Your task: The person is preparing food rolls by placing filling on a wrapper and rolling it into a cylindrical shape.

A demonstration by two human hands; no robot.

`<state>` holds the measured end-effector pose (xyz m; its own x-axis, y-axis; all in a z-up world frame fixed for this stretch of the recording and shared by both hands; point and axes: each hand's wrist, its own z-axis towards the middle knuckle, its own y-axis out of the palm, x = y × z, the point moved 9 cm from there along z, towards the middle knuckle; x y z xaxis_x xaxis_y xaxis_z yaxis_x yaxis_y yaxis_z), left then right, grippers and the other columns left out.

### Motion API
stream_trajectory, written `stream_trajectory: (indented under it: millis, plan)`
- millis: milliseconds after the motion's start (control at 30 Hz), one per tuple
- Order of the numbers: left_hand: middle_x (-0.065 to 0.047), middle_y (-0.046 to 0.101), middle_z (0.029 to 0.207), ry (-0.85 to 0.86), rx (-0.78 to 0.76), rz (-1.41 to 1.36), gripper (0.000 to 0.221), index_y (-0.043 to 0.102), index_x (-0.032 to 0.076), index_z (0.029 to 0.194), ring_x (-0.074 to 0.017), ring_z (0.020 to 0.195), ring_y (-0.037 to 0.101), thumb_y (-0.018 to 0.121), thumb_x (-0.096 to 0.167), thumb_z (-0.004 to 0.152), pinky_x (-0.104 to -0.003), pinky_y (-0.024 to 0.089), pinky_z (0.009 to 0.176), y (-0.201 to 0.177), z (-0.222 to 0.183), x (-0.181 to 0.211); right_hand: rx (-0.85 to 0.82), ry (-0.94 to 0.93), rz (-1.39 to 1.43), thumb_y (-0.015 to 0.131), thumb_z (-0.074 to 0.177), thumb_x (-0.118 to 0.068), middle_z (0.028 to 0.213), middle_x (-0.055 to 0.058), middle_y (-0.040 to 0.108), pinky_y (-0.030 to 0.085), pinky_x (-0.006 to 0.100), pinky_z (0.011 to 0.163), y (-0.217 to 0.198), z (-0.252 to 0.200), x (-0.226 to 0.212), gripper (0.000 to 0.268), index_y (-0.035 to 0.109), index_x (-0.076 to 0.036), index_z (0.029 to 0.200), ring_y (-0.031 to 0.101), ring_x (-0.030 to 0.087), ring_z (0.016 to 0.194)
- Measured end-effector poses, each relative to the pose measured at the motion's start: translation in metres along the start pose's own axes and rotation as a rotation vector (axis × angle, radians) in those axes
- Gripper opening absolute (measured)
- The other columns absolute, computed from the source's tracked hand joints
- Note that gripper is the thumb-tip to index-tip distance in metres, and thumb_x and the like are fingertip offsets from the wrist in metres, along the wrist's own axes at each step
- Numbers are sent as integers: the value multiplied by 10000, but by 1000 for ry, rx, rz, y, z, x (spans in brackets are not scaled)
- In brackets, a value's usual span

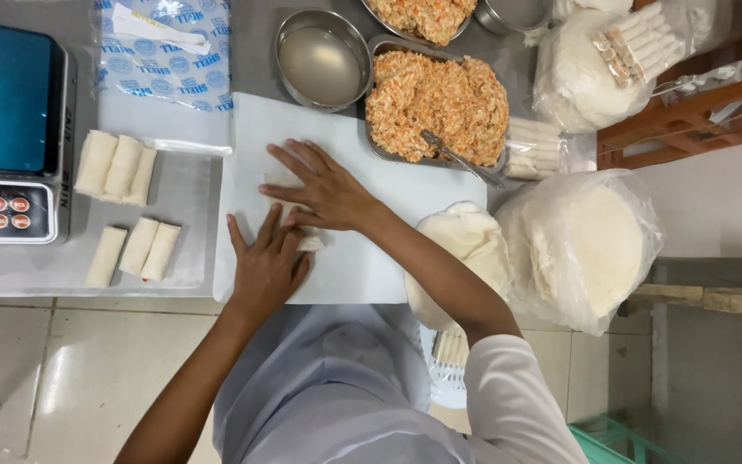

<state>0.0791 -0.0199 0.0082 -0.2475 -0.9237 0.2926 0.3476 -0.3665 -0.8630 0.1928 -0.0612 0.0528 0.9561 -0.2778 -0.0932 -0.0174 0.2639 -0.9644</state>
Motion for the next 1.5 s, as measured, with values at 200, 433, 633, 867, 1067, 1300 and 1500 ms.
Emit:
stream_trajectory:
  millis: [200, 433, 633, 867, 1067, 1300, 1500]
  plan:
    - [-63, 646, 1367, -63, -104, -269, 445, 725, 182, 1178, -322, 1485, 409, 787, 462, 838, -702, 121, 1192, 1, 13, -20, -41, 137, 1, 442, 971, -792, 1673, 229, 186, 260, 597, 1246, 27, -6, 37, 842, 481, -179, 1546, 228, 502, 1526]
    - [-68, 542, 1050, -52, -330, -336, 387, 759, 170, 1168, -307, 998, 560, 832, 239, 794, -435, 470, 832, 9, 16, -29, 163, 217, 523, 850, 869, -387, 1171, 88, 606, 531, 440, 963, -5, -66, -25, 657, 584, -90, 1391, 613, 304, 1088]
    - [-59, 630, 973, -222, -384, -416, 139, 688, 138, 1159, -244, 911, 674, 648, 154, 1027, -362, 563, 759, 0, 17, -41, 222, 210, 582, 680, 1012, -192, 970, 38, 628, 552, 370, 805, 4, -68, -23, 175, 738, -114, 1157, 632, 244, 891]
    - [-107, 593, 957, -58, -96, -75, 56, 759, 48, 974, -280, 915, 658, 722, 90, 976, -331, 573, 788, -14, 34, -23, 322, 27, -13, 654, 999, -28, 1082, 159, 666, 584, 397, 912, -36, -56, -73, 80, 710, -2, 1050, 660, 307, 1043]
    - [-130, 682, 979, 84, 105, 44, 114, 770, 26, 1044, -274, 972, 681, 767, 72, 939, -359, 552, 916, -51, 31, 4, 311, 92, 15, 650, 1003, -23, 1102, 152, 670, 576, 398, 887, -25, -54, -57, 102, 718, 16, 1068, 652, 310, 1027]
    - [-50, 538, 962, -230, -48, -161, 120, 718, 100, 994, -244, 928, 561, 656, 164, 1074, -369, 391, 797, 5, 30, -52, 230, 413, 481, 665, 1019, -230, 1036, -15, 606, 439, 387, 866, 5, -57, 8, 141, 776, -165, 1076, 530, 195, 986]
    - [-94, 643, 905, -175, -139, -16, 88, 696, 75, 1002, -291, 876, 661, 668, 153, 1034, -370, 480, 760, 16, 50, -58, 337, 123, 15, 557, 1052, -22, 1109, 135, 658, 530, 370, 906, -17, -49, -44, 175, 715, -13, 1126, 628, 283, 1038]
